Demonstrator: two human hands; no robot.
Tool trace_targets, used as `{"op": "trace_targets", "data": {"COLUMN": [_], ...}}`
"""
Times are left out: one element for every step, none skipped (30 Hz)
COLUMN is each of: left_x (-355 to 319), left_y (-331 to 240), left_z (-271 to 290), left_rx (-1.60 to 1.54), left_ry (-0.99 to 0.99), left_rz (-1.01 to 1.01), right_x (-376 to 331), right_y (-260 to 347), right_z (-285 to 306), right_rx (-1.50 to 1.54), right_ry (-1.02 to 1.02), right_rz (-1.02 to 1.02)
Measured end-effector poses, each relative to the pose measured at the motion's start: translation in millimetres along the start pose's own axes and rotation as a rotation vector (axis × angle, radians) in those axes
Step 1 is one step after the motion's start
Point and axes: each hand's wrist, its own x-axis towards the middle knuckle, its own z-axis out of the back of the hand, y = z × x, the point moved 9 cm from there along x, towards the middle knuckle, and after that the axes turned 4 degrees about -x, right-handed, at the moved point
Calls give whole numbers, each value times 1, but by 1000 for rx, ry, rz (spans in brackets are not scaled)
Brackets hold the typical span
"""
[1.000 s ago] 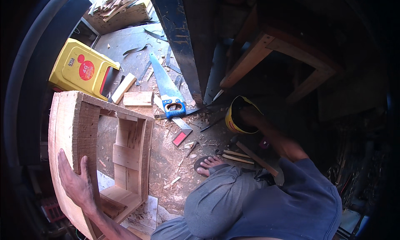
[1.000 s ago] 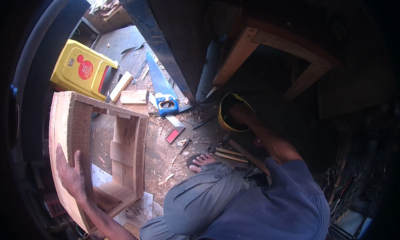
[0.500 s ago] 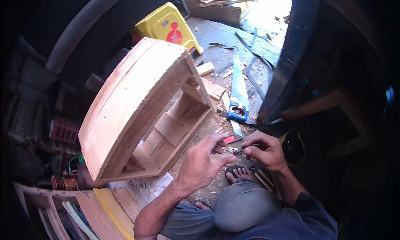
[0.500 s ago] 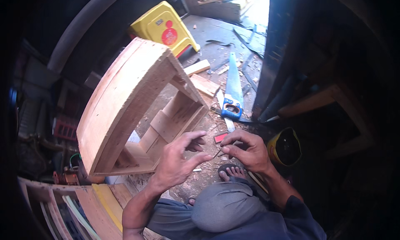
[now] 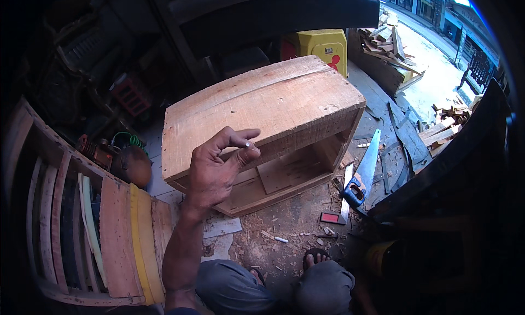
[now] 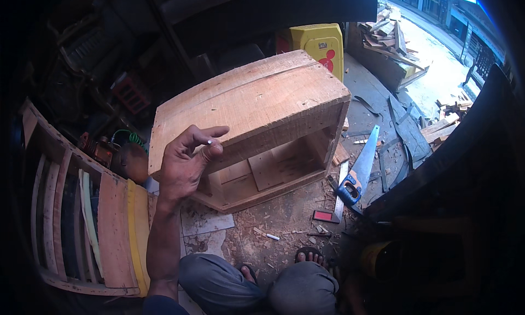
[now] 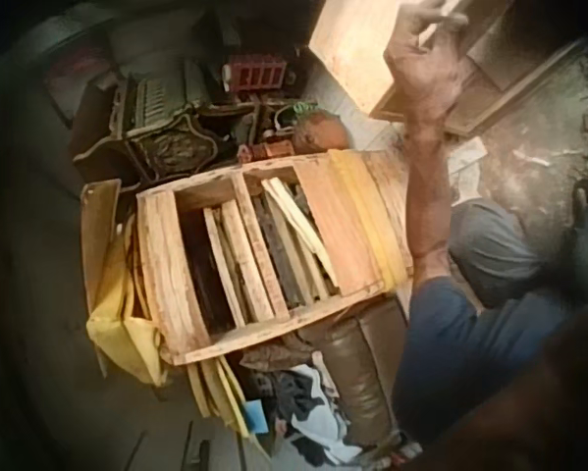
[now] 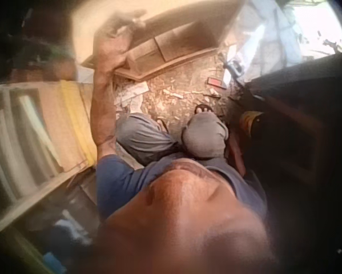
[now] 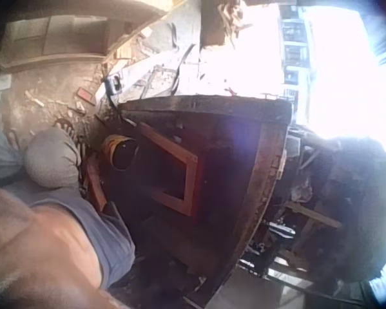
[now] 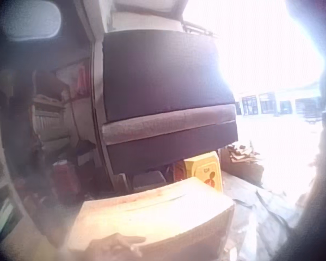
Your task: The person assembles a wooden box by hammering nails into the frame and attaching a wooden panel. They use a hammer and nails to secure the pieces, then measure and saw a small wooden piece to fit inside the box.
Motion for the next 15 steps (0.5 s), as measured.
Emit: {"op": "trace_targets", "data": {"left_x": [5,8,11,11,10,10,9,9,8,8,8,8,7,6,5], "left_y": [-2,-6,9,27,44,49,52,52,53,57,56,55,54,54,54], "left_z": [14,31,43,52,58,61,61,59,59,60,60,60,59,59,59], "left_rx": [174,417,274,125,-29,72,57,40,21,37,79,125,172,196,205], "left_ry": [-33,-99,-145,-189,-232,-258,-266,-272,-280,-292,-292,-286,-279,-289,-280], "left_rz": [-119,-162,-33,90,209,249,292,334,377,332,334,341,348,363,363], "right_x": [1,3,6,11,16,18,20,23,24,24,25,24,24,25,25], "right_y": [-16,-21,-20,-19,-18,-16,-13,-11,-8,-5,-3,0,3,4,8], "right_z": [-15,-24,-25,-24,-23,-21,-19,-14,-11,-8,-3,-3,0,3,6], "right_rx": [12,30,39,54,64,70,79,90,93,102,110,120,125,129,136], "right_ry": [11,10,0,-14,-28,-34,-42,-54,-63,-75,-86,-92,-97,-102,-108], "right_rz": [-42,-53,-50,-45,-38,-35,-32,-24,-18,-10,-5,4,12,22,35]}}
